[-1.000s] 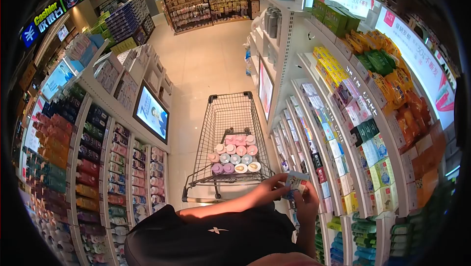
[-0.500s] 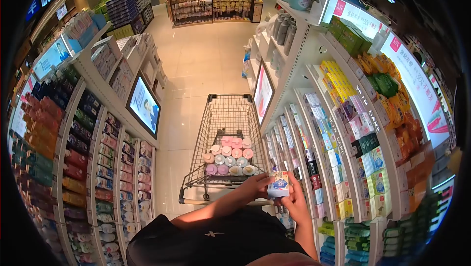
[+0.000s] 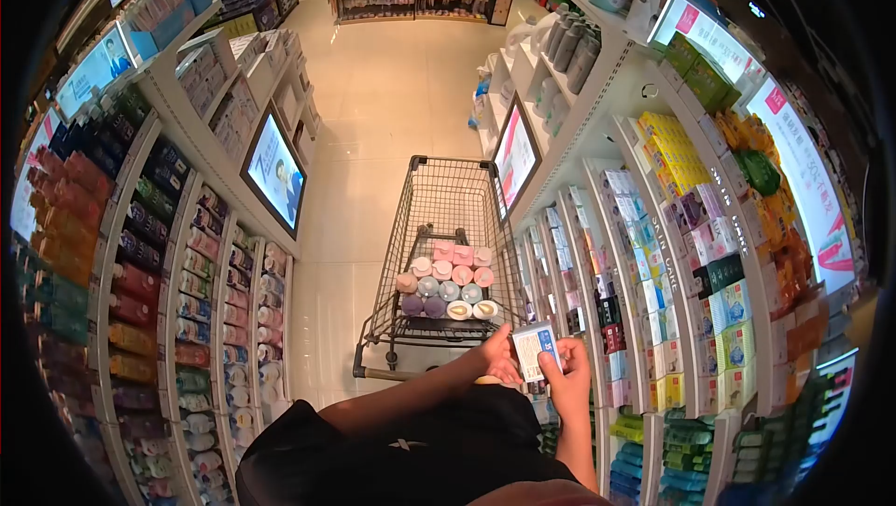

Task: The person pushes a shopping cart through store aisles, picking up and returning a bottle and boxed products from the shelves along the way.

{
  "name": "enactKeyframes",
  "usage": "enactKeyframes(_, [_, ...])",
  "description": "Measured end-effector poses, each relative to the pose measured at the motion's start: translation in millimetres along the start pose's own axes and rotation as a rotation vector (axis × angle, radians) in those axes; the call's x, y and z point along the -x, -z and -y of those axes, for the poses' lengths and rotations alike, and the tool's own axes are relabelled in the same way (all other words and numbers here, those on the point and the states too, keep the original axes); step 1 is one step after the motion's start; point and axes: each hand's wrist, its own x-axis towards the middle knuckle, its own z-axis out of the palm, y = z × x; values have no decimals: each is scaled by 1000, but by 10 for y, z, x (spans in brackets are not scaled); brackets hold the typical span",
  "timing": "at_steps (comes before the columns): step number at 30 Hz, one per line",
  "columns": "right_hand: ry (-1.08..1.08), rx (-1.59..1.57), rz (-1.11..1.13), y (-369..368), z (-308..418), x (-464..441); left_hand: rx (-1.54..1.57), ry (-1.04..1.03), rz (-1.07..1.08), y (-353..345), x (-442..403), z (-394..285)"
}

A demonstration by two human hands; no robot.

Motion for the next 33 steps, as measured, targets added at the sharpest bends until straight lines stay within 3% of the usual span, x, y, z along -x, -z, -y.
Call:
enactKeyframes(1, [-49,-42,-64,-56,-12,31,-76,-90,-81,-159,156,-124])
enactKeyframes(3, [-45,-45,-69,-171,-6,108,-44,-171,-40,-419,482,-284])
enactKeyframes(5, [-92,-57,-46,-288,121,190,-416,-324,-117,-550,614,-354])
enactKeyframes(7, [-56,-29,7,-235,57,230,-218,-376,-123,-569,574,-326])
enactKeyframes(9, [-2,-56,121,-86,-110,193,128,-349,-87,-529,505,-249])
enactKeyframes(11, [-101,-27,177,-109,222,187,133,-292,-88,-606,714,-345])
enactKeyframes(13, [225,375,236,-60,301,75,135,-228,-91,-569,811,-384])
enactKeyframes(15, [257,428,252,-138,553,109,153,-229,78,-467,815,-319])
enactKeyframes(17, [283,485,264,-189,674,64,144,-188,27,-464,829,-300])
enactKeyframes(19, [383,555,358,-175,647,36,137,-119,180,-475,854,-308])
enactKeyframes(20, [311,530,351,-165,601,41,132,-131,233,-455,823,-285])
enactKeyframes(23, [379,611,239,-54,646,50,39,-150,240,-532,778,-294])
enactKeyframes(25, [410,643,75,132,762,72,-265,-191,50,-708,854,-363])
enactKeyframes(26, [428,679,-28,246,827,85,-174,-43,103,-640,824,-395])
enactKeyframes(27, [440,743,-165,381,883,94,-100,-21,86,-670,834,-407])
enactKeyframes(29, [352,874,-376,665,1144,147,-136,-23,63,-684,845,-433])
enactKeyframes(31, [406,989,-602,1040,1205,145,-144,-14,66,-642,807,-426])
enactKeyframes(33, [390,1076,-688,1440,1301,148,-153,-23,57,-603,764,-419])
